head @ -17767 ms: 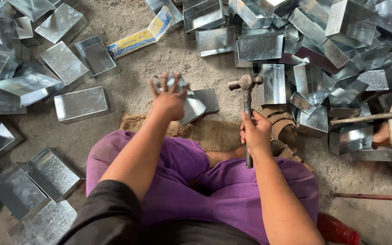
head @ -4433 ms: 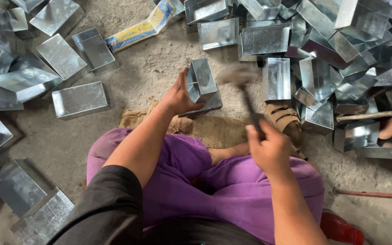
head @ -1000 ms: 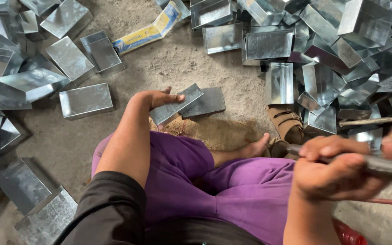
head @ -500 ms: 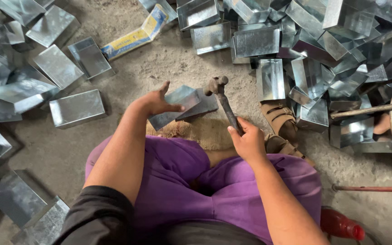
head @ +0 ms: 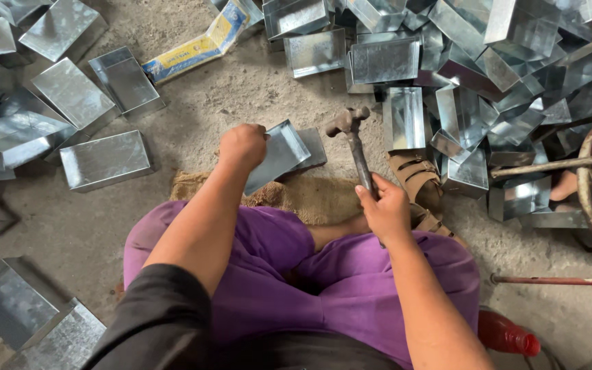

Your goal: The person sits on the floor and repeatedly hammers small rectangular metal boxes with a hammer, then tosses them aside. The person handles the boxes one at a time from a pile on the floor.

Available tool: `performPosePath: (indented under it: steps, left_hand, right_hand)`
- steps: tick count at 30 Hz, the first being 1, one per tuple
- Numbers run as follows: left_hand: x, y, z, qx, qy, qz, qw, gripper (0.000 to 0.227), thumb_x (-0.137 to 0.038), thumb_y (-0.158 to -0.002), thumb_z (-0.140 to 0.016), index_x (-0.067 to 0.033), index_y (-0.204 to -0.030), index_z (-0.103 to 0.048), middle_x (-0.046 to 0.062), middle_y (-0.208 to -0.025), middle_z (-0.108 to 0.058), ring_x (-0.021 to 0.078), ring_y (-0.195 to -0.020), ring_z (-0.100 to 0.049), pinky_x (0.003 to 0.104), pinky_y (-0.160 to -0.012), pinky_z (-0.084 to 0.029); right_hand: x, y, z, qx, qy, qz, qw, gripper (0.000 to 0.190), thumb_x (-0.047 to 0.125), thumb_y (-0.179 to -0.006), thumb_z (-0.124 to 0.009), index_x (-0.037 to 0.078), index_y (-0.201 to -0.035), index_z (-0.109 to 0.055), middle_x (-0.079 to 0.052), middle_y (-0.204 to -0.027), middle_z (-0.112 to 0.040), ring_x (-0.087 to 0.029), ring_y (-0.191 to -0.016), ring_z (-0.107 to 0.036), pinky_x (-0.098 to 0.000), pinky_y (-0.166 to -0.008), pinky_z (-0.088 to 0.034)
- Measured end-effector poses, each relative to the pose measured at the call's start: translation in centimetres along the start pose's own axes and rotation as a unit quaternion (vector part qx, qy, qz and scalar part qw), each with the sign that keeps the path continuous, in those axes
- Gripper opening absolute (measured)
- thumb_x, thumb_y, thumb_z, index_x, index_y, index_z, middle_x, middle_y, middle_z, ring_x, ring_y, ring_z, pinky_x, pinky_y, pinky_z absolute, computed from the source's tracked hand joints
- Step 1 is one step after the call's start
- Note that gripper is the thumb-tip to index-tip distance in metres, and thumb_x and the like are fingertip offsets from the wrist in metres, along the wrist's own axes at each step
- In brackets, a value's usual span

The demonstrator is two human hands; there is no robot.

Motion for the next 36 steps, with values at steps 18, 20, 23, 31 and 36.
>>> performPosePath:
  steps: [18,20,23,31,36]
  left_hand:
    - [-2.7,1.2,-2.4,-0.163,0.272,-0.195,0.928,0.052,-0.017,-0.087,-0.065,-0.0056,-0.135,-0.048,0.023,-0.122,-0.066,0.0448,-0.109,-0.063,0.052,-0.090,-0.051]
    - [-2.9,1.5,-2.1,-0.157,0.276,-0.191,0.929,0.050,-0.017,-0.087,-0.065,-0.0065,-0.133,-0.048,0.022,-0.121,-0.066,0.0448,-0.108,-0.063,0.053,-0.090,-0.052]
    - [-3.0,1.8,-1.8,-0.152,0.278,-0.184,0.930,0.048,-0.017,-0.087,-0.065,-0.0073,-0.131,-0.048,0.022,-0.120,-0.067,0.0446,-0.107,-0.064,0.053,-0.089,-0.052]
    - [-3.1,1.1,-2.1,-0.136,0.265,-0.165,0.940,0.038,-0.017,-0.088,-0.064,-0.0089,-0.122,-0.047,0.022,-0.115,-0.068,0.0460,-0.104,-0.065,0.055,-0.087,-0.052]
    - [-3.0,0.8,-2.5,-0.133,0.263,-0.184,0.938,0.037,-0.018,-0.089,-0.064,-0.0082,-0.120,-0.046,0.023,-0.113,-0.069,0.0465,-0.103,-0.065,0.056,-0.086,-0.051]
  right_hand:
    - [9.1,4.2,16.4,-0.218,-0.098,0.419,0.876,0.026,0.019,-0.116,-0.055,-0.002,-0.101,-0.055,-0.006,-0.076,-0.054,-0.012,-0.058,-0.051,-0.0253,-0.055,-0.040]
    - [9.2,4.1,18.9,-0.203,-0.217,0.367,0.881,0.034,0.023,-0.118,-0.048,0.001,-0.092,-0.052,-0.006,-0.073,-0.050,-0.015,-0.058,-0.048,-0.0278,-0.056,-0.039]
    - [9.6,2.7,16.1,-0.206,-0.232,0.379,0.872,0.039,0.023,-0.118,-0.044,0.003,-0.085,-0.048,-0.007,-0.070,-0.047,-0.017,-0.058,-0.046,-0.0299,-0.057,-0.038]
    - [11.7,-0.2,-1.0,-0.026,0.246,0.229,0.941,0.031,0.018,-0.097,-0.070,0.006,-0.125,-0.070,-0.003,-0.069,-0.065,-0.011,-0.059,-0.064,-0.0299,-0.054,-0.050]
    - [16.7,1.6,0.9,-0.053,0.170,0.274,0.945,0.024,0.019,-0.105,-0.068,0.004,-0.123,-0.069,0.000,-0.070,-0.059,-0.009,-0.059,-0.058,-0.0256,-0.051,-0.044]
Point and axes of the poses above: each hand's wrist, its own y-axis away from the middle knuckle, its own z-axis out of the back of the hand, x = y × z, the point moved 2 cm from there along -y, towards the middle knuckle
